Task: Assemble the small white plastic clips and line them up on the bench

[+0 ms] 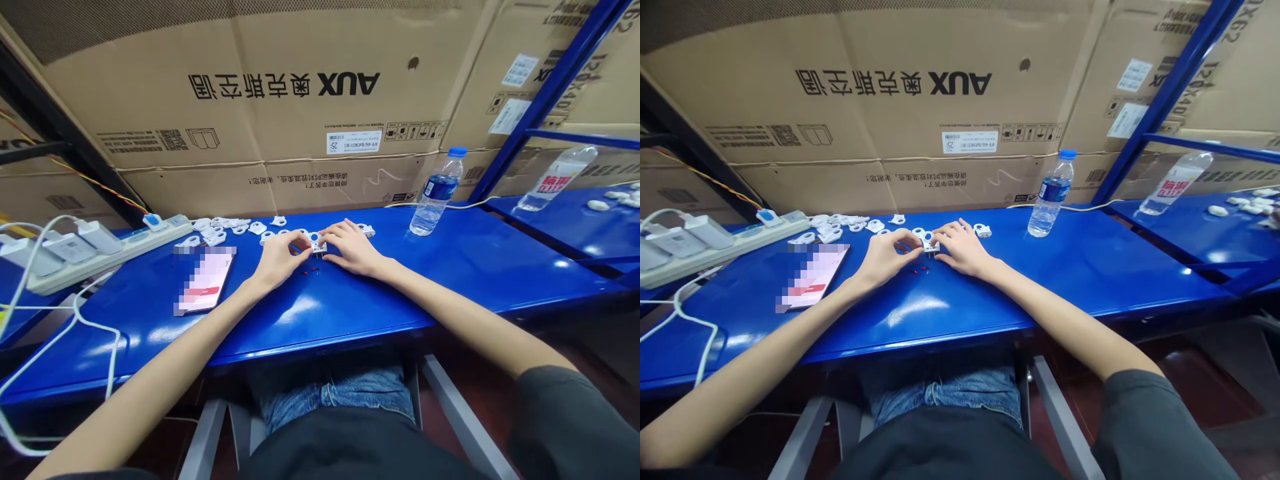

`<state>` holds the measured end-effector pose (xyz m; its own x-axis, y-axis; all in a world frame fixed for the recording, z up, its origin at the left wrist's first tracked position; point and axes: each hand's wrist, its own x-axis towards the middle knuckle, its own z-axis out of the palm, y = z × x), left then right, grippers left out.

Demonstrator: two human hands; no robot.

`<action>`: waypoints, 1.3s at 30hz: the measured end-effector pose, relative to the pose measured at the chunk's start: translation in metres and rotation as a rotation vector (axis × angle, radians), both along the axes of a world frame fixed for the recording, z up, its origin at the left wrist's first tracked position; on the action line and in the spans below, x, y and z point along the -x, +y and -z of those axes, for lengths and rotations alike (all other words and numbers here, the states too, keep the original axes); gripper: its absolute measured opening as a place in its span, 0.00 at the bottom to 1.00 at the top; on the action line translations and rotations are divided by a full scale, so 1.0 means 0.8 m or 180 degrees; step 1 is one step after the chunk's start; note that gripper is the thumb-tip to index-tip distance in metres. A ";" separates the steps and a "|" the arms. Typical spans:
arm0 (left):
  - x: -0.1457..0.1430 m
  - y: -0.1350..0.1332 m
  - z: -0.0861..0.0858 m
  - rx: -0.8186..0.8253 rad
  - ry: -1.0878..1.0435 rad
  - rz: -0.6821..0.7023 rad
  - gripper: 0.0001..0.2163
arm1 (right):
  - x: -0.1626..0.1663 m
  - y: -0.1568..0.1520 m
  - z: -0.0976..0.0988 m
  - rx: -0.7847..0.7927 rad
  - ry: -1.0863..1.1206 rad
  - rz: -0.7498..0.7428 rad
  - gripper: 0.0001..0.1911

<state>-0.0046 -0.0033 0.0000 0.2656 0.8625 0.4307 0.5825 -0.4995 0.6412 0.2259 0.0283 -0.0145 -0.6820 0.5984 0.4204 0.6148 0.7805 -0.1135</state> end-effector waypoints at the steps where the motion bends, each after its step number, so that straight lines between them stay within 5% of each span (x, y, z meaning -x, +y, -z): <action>1: 0.001 0.001 0.000 -0.0012 0.0033 -0.0040 0.04 | 0.000 0.000 0.000 0.0002 0.0000 0.0001 0.13; 9: 0.006 0.005 0.006 -0.0395 0.0147 -0.0159 0.07 | 0.001 -0.001 -0.001 -0.0066 0.0042 -0.0028 0.11; 39: -0.002 -0.002 0.003 -0.0414 -0.0272 -0.0245 0.04 | 0.008 -0.006 -0.001 -0.0711 0.0353 -0.0191 0.09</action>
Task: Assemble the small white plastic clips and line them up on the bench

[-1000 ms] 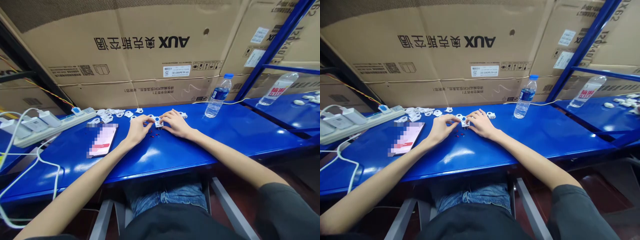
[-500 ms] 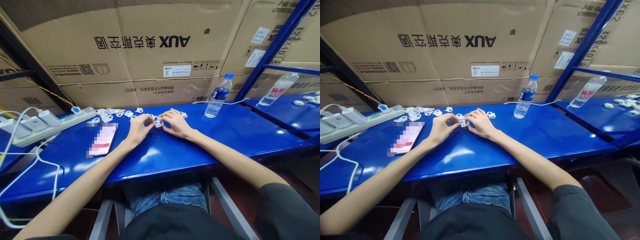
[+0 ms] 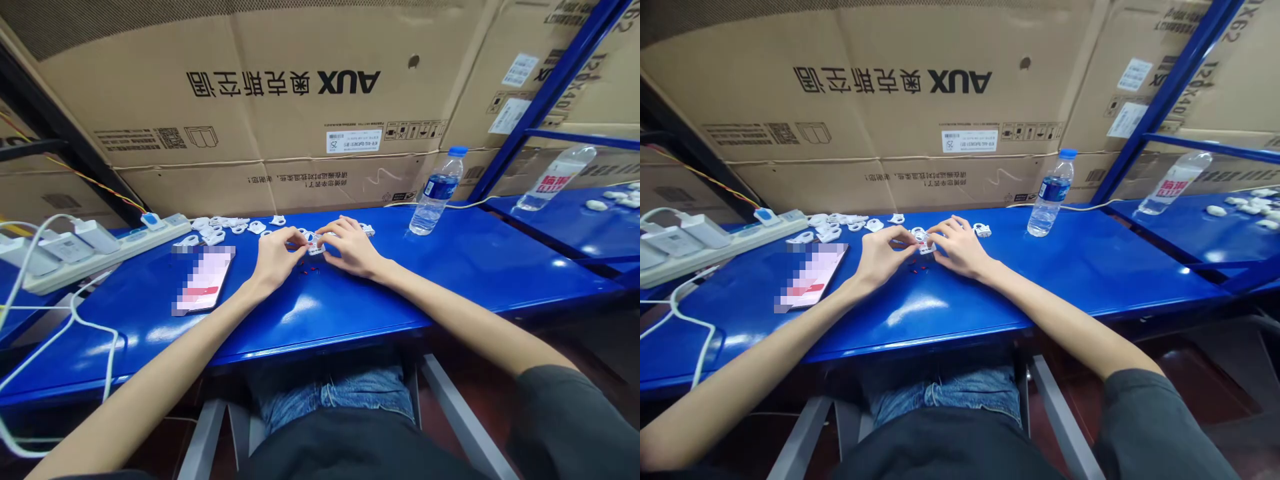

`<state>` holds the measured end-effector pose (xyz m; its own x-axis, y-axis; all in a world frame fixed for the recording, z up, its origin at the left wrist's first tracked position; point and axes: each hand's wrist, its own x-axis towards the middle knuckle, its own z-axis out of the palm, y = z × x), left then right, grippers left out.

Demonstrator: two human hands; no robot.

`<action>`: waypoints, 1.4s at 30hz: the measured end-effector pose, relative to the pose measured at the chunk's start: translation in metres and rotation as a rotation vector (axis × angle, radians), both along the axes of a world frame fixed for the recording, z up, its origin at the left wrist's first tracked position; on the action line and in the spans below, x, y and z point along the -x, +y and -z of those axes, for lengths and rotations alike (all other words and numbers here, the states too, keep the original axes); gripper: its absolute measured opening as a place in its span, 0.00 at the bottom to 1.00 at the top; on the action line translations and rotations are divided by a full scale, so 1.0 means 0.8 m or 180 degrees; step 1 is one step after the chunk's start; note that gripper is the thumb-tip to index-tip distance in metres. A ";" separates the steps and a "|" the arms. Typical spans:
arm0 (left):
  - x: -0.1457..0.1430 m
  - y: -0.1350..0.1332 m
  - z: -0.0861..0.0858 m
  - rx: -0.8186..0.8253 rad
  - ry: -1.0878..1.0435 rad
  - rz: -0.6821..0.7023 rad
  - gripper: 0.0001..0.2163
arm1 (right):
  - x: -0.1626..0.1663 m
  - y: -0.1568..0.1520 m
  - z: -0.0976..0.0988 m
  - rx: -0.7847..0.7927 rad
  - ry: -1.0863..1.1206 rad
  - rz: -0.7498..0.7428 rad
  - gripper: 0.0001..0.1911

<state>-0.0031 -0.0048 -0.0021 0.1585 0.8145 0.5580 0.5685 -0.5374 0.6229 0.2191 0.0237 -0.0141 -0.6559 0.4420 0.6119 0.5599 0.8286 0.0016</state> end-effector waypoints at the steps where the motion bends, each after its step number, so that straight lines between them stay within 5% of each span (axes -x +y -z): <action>1: 0.000 0.000 0.000 0.0005 0.0007 -0.0008 0.03 | 0.000 0.000 0.000 0.0002 -0.0010 0.0002 0.09; 21: 0.002 0.002 0.004 -0.0501 0.0704 -0.0160 0.07 | 0.000 0.005 0.005 0.0364 0.0197 0.0413 0.09; 30: 0.008 0.003 0.008 0.0083 0.1602 -0.0452 0.08 | 0.008 0.043 0.024 0.0767 0.0324 0.0677 0.09; 42: 0.000 -0.009 -0.005 0.0766 0.1736 -0.0735 0.05 | 0.007 0.053 0.036 0.0918 0.0312 0.0762 0.09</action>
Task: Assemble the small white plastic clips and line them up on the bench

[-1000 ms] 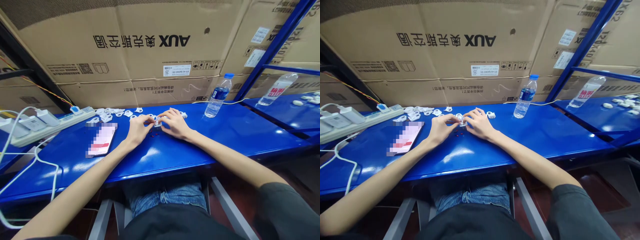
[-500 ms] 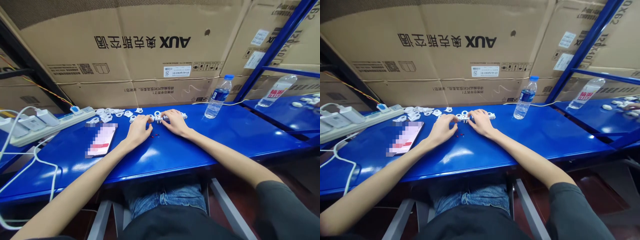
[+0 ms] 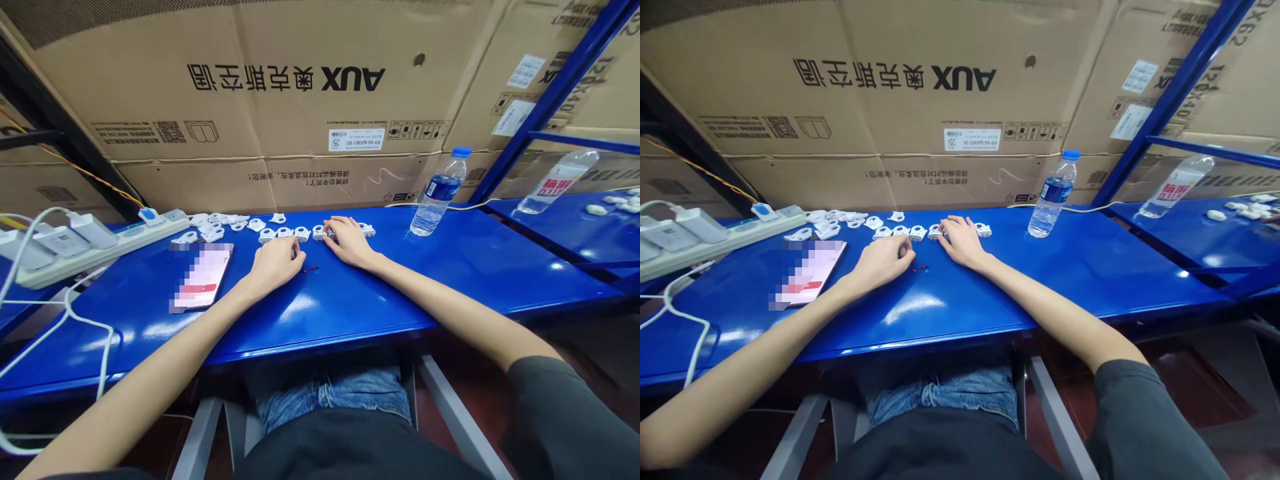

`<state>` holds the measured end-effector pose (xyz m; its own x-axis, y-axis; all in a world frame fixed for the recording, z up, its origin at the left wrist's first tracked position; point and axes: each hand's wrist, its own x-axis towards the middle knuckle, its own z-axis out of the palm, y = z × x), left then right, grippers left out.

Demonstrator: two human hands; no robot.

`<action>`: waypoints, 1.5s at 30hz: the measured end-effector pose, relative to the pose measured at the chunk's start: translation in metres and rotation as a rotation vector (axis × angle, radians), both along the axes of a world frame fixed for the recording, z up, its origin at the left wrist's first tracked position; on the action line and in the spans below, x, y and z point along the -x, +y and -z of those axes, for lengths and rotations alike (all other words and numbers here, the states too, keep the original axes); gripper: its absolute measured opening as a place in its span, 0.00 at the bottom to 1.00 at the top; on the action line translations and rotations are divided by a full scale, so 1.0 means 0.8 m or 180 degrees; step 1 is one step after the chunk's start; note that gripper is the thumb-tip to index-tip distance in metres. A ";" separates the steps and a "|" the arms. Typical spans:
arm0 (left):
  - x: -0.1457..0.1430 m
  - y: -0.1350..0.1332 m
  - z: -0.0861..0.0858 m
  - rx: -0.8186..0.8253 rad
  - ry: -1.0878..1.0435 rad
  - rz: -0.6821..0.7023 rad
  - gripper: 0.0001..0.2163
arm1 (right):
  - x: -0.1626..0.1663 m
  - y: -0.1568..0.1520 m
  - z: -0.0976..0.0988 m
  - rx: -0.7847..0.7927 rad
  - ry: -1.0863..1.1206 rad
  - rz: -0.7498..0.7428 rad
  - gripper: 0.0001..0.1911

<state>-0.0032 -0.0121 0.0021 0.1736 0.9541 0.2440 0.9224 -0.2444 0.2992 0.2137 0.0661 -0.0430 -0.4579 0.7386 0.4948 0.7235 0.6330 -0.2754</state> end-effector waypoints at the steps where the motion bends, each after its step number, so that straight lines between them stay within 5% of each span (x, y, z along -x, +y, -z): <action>1: 0.000 -0.001 0.000 0.0043 0.0007 0.0009 0.04 | 0.000 0.000 0.001 0.0017 -0.0011 0.0010 0.10; 21: 0.012 0.007 0.001 0.0114 -0.0095 0.0177 0.04 | 0.000 0.003 0.002 -0.0113 -0.0131 0.0004 0.12; 32: 0.009 0.003 -0.003 -0.0090 0.0052 0.0920 0.04 | 0.033 0.003 -0.015 -0.0401 -0.0542 -0.0430 0.20; 45: 0.035 0.015 -0.004 0.0318 0.0005 0.1003 0.05 | 0.056 0.019 -0.010 -0.0182 -0.0320 -0.0399 0.12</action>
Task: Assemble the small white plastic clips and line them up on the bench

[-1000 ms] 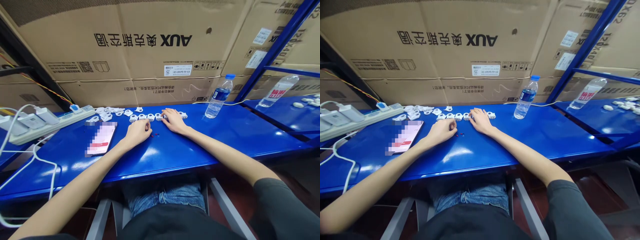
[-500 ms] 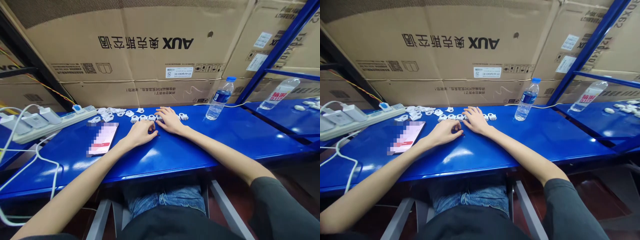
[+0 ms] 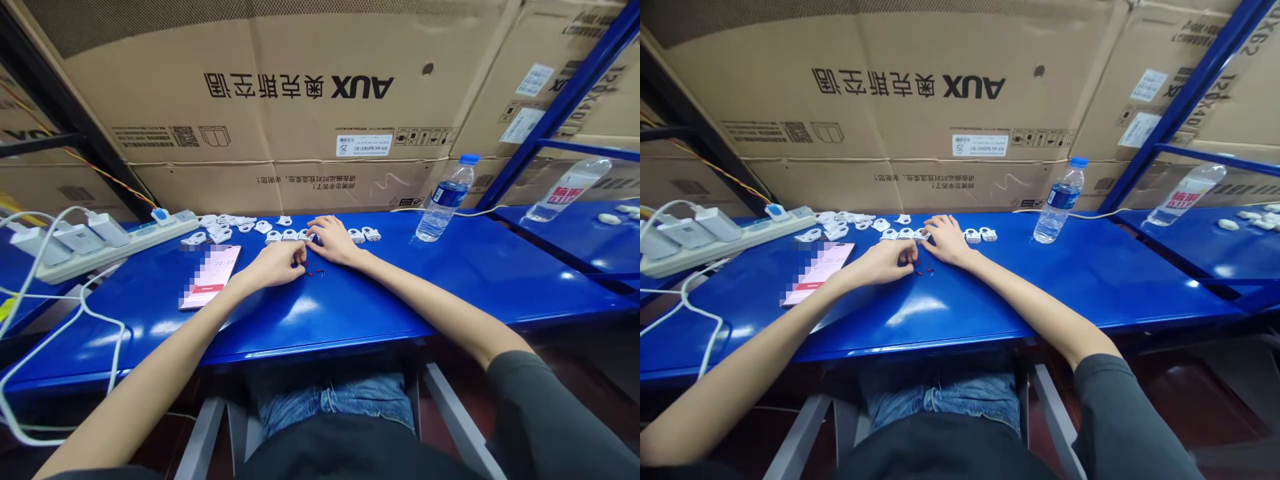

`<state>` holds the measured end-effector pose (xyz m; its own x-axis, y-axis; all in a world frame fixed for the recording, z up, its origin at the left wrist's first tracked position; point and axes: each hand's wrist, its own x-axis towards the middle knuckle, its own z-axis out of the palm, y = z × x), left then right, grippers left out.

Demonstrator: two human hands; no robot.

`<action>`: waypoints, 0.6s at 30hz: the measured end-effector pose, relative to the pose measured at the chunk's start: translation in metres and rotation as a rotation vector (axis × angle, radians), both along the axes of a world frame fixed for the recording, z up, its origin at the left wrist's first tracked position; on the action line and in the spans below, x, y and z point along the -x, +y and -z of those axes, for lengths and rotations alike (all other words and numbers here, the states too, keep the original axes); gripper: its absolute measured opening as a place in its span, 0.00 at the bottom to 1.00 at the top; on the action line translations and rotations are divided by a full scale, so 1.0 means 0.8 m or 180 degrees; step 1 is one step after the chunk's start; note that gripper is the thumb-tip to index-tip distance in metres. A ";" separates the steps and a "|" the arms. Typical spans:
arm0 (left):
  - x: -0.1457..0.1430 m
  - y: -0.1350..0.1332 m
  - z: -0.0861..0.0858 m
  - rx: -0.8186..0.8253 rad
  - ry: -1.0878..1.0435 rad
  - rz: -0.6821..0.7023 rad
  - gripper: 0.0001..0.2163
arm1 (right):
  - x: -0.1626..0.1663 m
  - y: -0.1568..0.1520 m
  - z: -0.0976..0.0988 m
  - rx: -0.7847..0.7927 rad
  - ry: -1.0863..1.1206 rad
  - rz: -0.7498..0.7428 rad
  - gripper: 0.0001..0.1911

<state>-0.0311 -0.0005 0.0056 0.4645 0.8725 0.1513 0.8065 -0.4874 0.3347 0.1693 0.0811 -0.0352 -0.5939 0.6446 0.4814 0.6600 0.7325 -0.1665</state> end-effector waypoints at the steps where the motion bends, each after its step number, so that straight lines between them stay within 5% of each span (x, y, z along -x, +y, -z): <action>1: 0.001 0.001 0.001 0.0018 -0.0013 0.0016 0.05 | 0.000 0.000 0.000 0.0002 0.0021 -0.0009 0.11; 18: 0.001 0.001 -0.002 -0.0206 0.0283 0.0416 0.07 | -0.027 -0.017 -0.009 -0.0498 0.0399 -0.0213 0.07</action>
<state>-0.0315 0.0003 0.0069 0.5874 0.7937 0.1584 0.7600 -0.6082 0.2292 0.1909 0.0676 -0.0284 -0.5621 0.5174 0.6452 0.5903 0.7974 -0.1252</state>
